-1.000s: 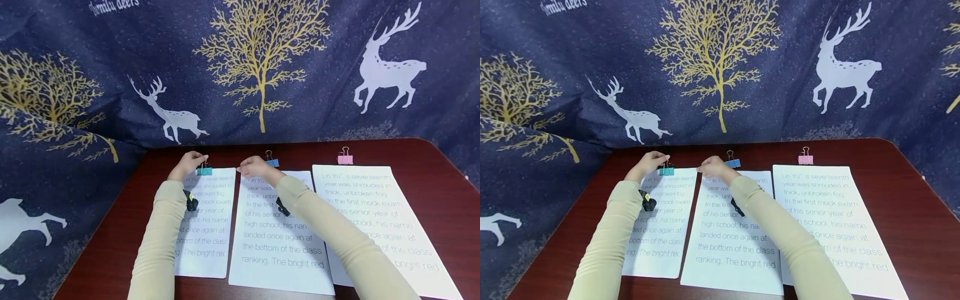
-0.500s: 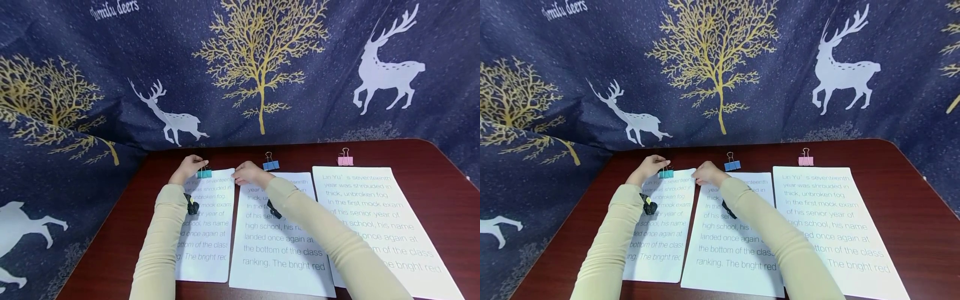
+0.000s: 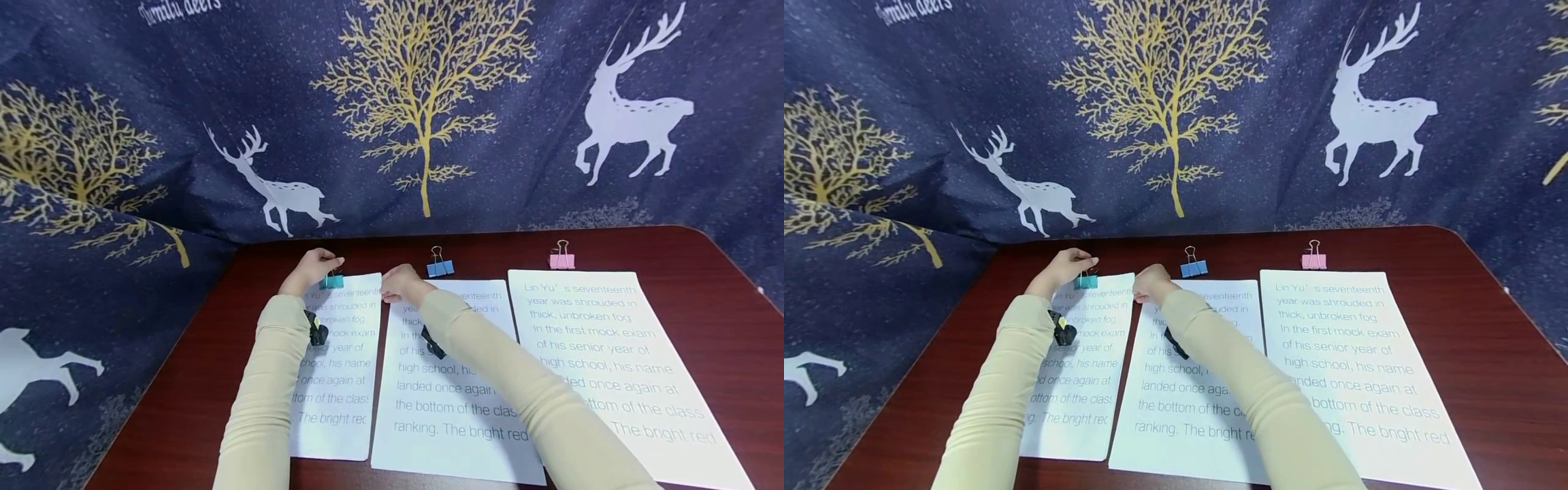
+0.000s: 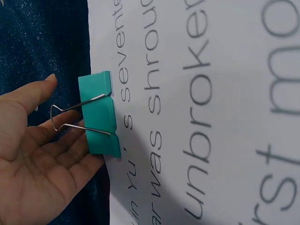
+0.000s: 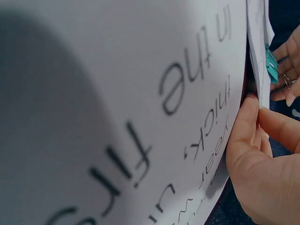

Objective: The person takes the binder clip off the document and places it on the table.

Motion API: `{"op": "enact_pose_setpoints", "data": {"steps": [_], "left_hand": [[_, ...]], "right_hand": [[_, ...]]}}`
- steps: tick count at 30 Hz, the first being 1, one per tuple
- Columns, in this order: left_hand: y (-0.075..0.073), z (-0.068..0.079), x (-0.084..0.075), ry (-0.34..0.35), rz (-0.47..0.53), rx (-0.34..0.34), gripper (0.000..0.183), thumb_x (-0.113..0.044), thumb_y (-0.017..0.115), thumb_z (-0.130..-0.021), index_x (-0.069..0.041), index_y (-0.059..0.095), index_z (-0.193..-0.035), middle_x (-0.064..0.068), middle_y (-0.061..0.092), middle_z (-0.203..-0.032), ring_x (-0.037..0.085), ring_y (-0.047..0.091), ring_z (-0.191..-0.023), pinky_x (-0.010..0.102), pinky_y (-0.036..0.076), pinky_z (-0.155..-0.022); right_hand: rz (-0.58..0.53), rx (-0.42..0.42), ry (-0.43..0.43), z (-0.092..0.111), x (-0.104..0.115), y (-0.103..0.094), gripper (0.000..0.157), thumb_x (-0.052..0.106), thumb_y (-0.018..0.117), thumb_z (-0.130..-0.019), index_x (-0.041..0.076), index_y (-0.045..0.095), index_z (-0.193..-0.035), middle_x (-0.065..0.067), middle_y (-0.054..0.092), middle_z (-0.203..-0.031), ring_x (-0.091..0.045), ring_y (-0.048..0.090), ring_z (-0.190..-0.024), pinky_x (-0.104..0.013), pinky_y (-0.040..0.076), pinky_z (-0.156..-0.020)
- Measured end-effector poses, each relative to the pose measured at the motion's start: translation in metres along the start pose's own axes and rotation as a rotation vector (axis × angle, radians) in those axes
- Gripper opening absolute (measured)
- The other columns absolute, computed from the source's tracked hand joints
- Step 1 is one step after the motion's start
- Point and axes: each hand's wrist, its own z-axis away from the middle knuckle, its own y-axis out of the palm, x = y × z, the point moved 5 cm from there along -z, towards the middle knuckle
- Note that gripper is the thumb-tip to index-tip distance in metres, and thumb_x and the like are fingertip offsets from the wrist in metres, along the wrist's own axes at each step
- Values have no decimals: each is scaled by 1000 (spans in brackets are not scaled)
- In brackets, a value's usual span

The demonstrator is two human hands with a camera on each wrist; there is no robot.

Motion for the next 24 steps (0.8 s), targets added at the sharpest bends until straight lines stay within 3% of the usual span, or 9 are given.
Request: {"op": "enact_pose_setpoints", "data": {"steps": [4,12,19,24], "left_hand": [[0,-3,2,-10,-3,11,53,-32,47,-100,7,43,-135,26,46,-136,38,45,-125,49,38,-105],[-5,-2,2,-37,19,38,56,-36,45,-100,5,41,-137,26,47,-134,38,45,-124,49,37,-106],[-10,-2,-1,-67,5,147,71,-49,36,-100,5,28,-146,26,46,-139,38,44,-128,48,35,-109],[-13,-3,-3,-52,109,247,60,-36,46,-100,5,33,-142,26,44,-140,37,45,-128,47,34,-110]], "right_hand": [[-2,-26,0,25,10,-2,30,-13,59,-85,-8,61,-115,-20,66,-97,-24,65,-84,-29,56,-82],[-43,5,-2,26,8,-4,31,-13,60,-85,-7,61,-115,-15,61,-93,-16,57,-71,-27,57,-78],[-32,26,-9,24,6,-3,29,-11,60,-86,-7,61,-115,-17,62,-100,-15,58,-71,-22,56,-70],[-31,24,-4,23,6,-7,29,-10,61,-86,-6,60,-115,-15,61,-96,-15,58,-72,-22,56,-69]]}}
